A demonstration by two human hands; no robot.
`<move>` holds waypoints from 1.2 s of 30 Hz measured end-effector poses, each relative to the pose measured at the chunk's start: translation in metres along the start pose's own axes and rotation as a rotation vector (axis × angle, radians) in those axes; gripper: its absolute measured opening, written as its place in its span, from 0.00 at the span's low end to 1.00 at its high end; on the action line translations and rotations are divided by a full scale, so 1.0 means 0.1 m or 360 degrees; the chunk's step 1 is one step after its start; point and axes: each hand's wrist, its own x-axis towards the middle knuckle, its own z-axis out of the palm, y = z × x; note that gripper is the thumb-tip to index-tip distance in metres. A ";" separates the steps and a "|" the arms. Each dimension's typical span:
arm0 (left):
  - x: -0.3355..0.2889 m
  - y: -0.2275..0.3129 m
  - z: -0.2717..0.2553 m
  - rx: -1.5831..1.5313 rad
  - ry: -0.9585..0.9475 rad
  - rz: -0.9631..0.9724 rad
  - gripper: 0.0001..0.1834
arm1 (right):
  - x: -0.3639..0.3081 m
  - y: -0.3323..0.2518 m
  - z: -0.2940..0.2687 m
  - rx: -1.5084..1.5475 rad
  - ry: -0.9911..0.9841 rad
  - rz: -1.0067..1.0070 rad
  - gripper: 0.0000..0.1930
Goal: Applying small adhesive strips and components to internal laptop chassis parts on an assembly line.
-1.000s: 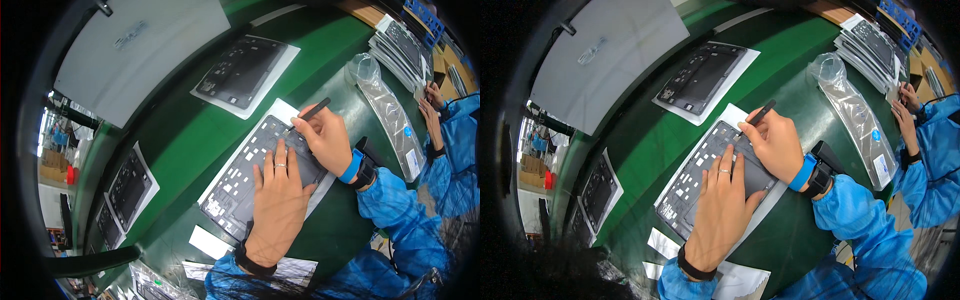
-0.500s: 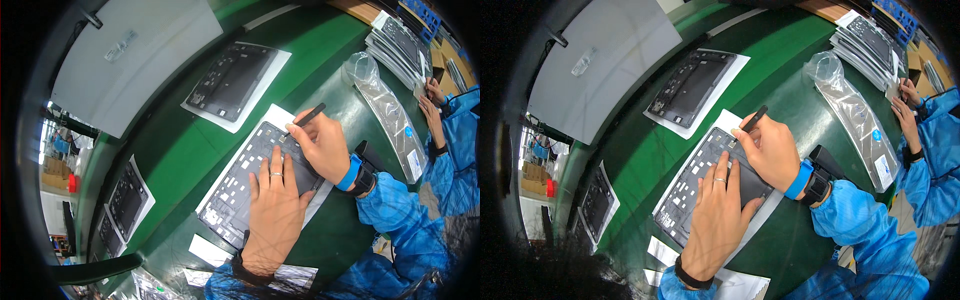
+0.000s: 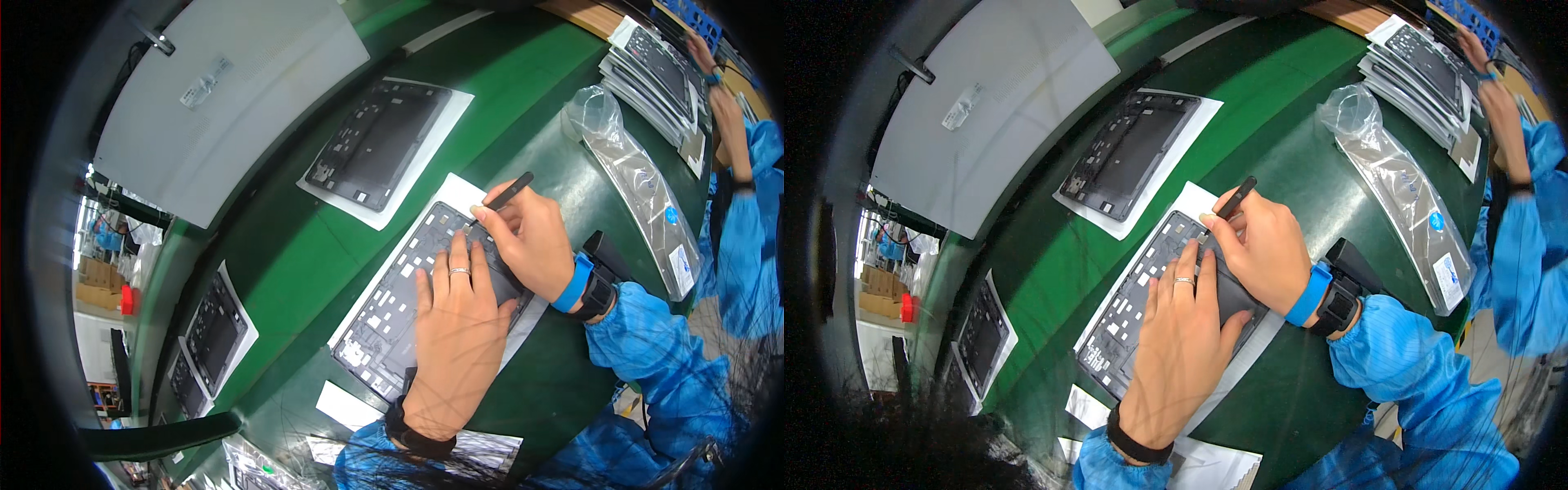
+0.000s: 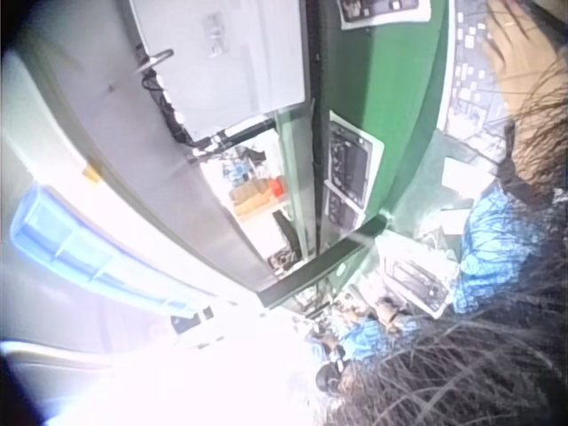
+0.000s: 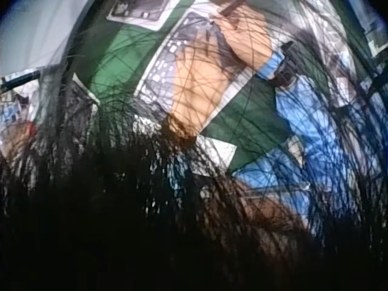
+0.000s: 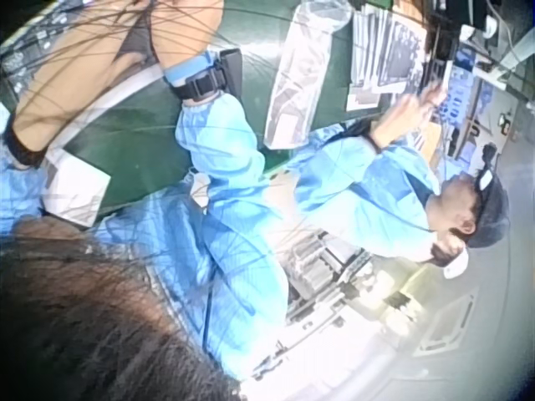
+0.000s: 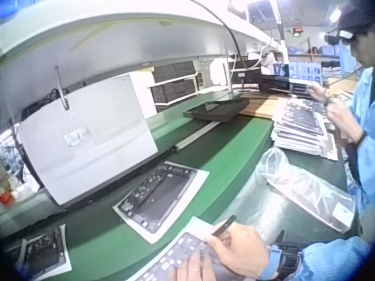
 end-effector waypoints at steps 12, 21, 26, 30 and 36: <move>0.05 -0.11 0.15 0.0025 0.0189 0.0032 0.44 | 0.07 0.01 -0.02 0.0199 0.0172 -0.0013 0.10; 0.13 0.04 0.41 0.0350 0.0348 0.0037 0.43 | 0.37 -0.06 -0.21 0.0178 0.0233 -0.0369 0.10; 0.25 0.17 0.25 0.0594 -0.0236 -0.0073 0.43 | 0.64 -0.44 0.35 -0.0408 -0.0273 -0.1062 0.13; -0.04 -0.10 0.67 0.0470 0.0521 0.0094 0.33 | 0.57 -0.57 1.17 -0.1092 -0.0862 -0.0489 0.25; -0.93 0.35 0.38 0.0159 0.0118 0.0008 0.34 | 0.67 -0.46 1.60 -0.1270 -0.0725 -0.0754 0.18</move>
